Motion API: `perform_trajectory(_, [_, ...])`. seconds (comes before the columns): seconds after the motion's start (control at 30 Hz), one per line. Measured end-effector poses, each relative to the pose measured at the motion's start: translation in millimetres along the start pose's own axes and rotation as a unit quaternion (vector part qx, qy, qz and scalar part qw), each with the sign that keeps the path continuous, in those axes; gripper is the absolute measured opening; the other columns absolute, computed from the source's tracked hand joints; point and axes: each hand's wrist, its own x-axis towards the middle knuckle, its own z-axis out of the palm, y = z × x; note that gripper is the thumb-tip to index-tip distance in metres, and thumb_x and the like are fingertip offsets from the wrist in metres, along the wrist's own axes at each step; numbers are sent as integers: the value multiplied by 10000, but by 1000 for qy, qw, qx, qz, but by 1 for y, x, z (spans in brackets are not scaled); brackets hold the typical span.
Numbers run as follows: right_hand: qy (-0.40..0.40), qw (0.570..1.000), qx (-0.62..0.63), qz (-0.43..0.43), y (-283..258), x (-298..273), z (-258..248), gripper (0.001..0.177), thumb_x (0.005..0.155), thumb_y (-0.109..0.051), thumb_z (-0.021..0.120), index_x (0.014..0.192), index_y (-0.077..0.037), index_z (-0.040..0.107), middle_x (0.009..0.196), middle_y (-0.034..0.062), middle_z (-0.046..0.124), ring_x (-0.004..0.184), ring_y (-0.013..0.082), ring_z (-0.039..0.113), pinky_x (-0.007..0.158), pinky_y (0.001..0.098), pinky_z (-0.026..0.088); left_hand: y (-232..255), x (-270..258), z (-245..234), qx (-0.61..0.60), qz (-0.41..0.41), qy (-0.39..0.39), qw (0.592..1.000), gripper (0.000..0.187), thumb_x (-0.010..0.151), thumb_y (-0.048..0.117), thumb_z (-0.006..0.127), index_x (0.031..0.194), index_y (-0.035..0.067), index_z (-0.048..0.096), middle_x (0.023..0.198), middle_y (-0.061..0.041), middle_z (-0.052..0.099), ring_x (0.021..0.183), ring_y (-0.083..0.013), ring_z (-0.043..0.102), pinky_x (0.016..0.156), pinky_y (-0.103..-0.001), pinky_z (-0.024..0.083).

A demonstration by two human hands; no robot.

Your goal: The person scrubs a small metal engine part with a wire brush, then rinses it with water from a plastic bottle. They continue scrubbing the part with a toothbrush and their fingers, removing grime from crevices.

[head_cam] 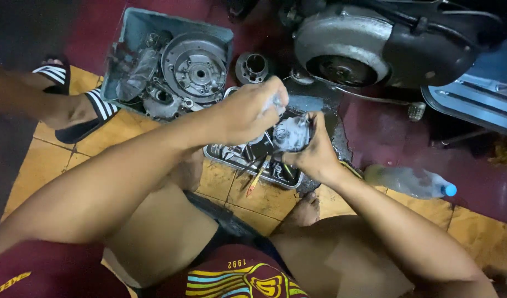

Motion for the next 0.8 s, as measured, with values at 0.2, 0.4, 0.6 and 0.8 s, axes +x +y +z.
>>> perform_trajectory(0.2, [14, 999, -7, -35, 29, 28, -22, 865, 494, 62, 897, 1193, 14, 390, 1046, 198, 522, 1058, 380, 572, 827, 526, 557, -50, 14, 7, -76, -108, 3, 991, 240, 970, 193, 439, 1032, 63, 630, 977, -188, 725, 1033, -378, 709, 933, -484, 515])
perform_trajectory(0.4, [54, 995, -52, -70, 72, 39, -56, 859, 550, 30, 932, 1219, -29, 395, 1117, 144, 494, 1111, 324, 515, 966, 426, 502, -155, 21, 69, 40, -250, -180, 951, 413, 977, 366, 465, 948, 74, 757, 1003, -217, 758, 1054, -411, 697, 967, -544, 491])
perform_trajectory(0.6, [33, 974, -222, -15, 46, 31, -74, 963, 629, 67, 882, 1402, -44, 319, 1342, 203, 471, 1281, 377, 528, 1105, 457, 493, -118, 25, 111, 330, -219, -411, 821, 430, 995, 184, 382, 1167, -14, 722, 1209, -281, 679, 1072, -443, 678, 873, -488, 567])
perform_trajectory(0.8, [-77, 921, -374, -75, 54, 37, -88, 848, 647, -16, 816, 1375, 7, 380, 1271, 244, 388, 1203, 455, 483, 1067, 490, 417, -119, 68, 157, 299, -258, -348, 850, 327, 953, 28, 490, 1193, -33, 704, 1239, -217, 648, 1045, -398, 672, 866, -448, 563])
